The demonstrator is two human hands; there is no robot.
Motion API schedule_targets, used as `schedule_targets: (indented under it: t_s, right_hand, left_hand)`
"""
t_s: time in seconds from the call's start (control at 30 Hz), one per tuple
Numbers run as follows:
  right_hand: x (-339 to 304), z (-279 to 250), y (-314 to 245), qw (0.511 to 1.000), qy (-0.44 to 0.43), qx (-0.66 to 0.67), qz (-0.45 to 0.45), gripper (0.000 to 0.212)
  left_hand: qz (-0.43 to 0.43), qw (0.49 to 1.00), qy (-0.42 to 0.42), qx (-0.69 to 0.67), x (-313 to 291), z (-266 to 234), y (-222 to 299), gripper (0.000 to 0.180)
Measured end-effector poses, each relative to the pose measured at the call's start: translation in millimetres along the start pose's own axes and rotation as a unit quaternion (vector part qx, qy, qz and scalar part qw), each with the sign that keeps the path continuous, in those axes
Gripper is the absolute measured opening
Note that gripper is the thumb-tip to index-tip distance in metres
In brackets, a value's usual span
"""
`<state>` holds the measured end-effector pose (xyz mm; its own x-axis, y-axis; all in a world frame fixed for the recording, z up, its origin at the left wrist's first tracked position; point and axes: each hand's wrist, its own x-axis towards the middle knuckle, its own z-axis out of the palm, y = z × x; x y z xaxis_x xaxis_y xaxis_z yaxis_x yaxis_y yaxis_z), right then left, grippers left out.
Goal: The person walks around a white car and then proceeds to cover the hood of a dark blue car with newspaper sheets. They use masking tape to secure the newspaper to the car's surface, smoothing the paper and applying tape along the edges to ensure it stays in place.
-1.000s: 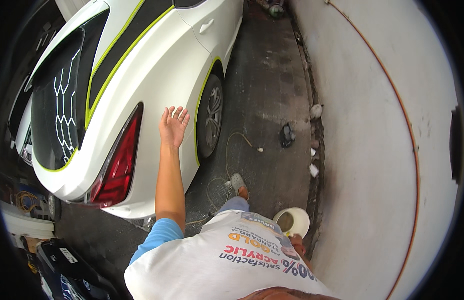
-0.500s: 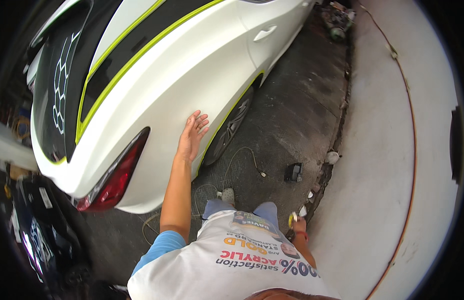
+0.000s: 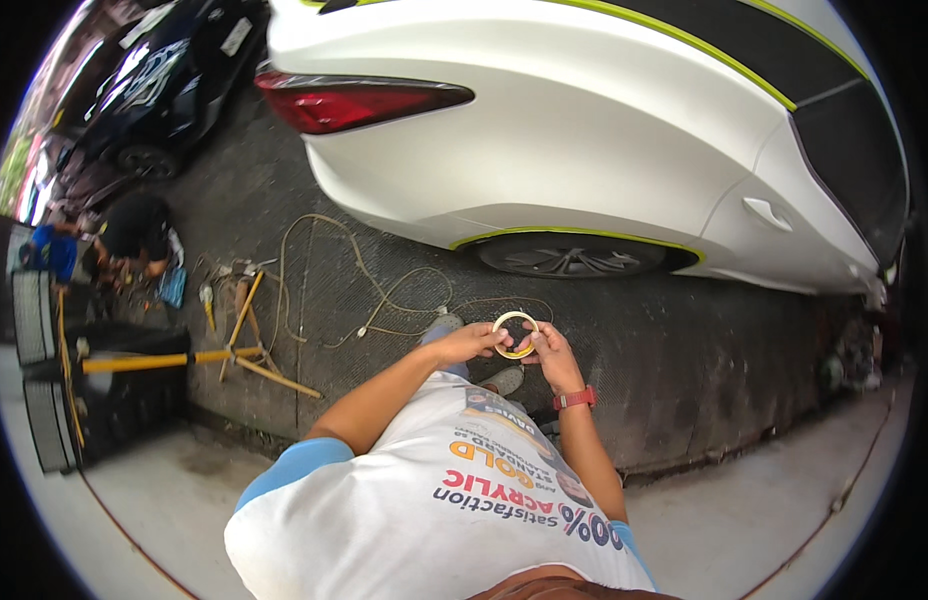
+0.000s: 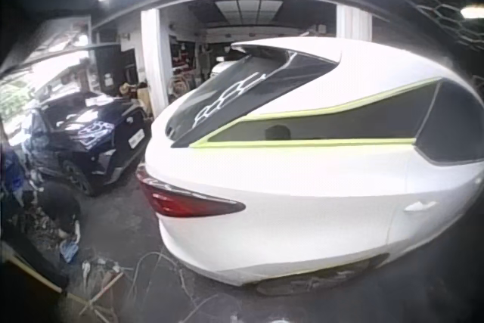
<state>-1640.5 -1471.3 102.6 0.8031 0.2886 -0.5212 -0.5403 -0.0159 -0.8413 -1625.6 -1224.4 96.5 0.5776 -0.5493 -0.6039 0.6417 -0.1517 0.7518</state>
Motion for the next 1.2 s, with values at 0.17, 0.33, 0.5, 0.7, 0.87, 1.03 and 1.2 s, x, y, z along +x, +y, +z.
schedule_targets:
  t_s: [0.17,0.33,0.5,0.7,0.87,1.03,1.2]
  right_hand:
    - [35,-33,28,0.992,-0.066,-0.102,-0.032,0.042]
    - [73,-34,-93,0.995,-0.044,0.03,-0.088,0.033]
    - [110,-35,-204,0.966,-0.077,0.167,-0.181,0.033]
    - [143,-59,-239,0.954,-0.01,0.229,-0.196,0.043]
    - [162,-19,-242,0.963,0.091,0.186,-0.173,0.05]
    - [172,10,-255,0.962,0.118,0.162,-0.183,0.046]
    - [165,-52,-236,0.961,0.104,0.176,-0.186,0.042]
  left_hand:
    - [0.013,0.982,0.183,-0.031,-47,5,-71,0.049]
    - [-0.127,0.877,0.453,0.095,-126,-32,-212,0.053]
    - [-0.288,0.746,0.58,-0.154,-229,-9,-409,0.074]
    - [-0.25,0.813,0.515,-0.104,-248,51,-463,0.039]
    - [-0.289,0.842,0.45,-0.075,-212,57,-448,0.048]
    - [-0.272,0.831,0.478,-0.077,-230,48,-442,0.058]
    - [-0.195,0.763,0.609,-0.09,-261,15,-466,0.061]
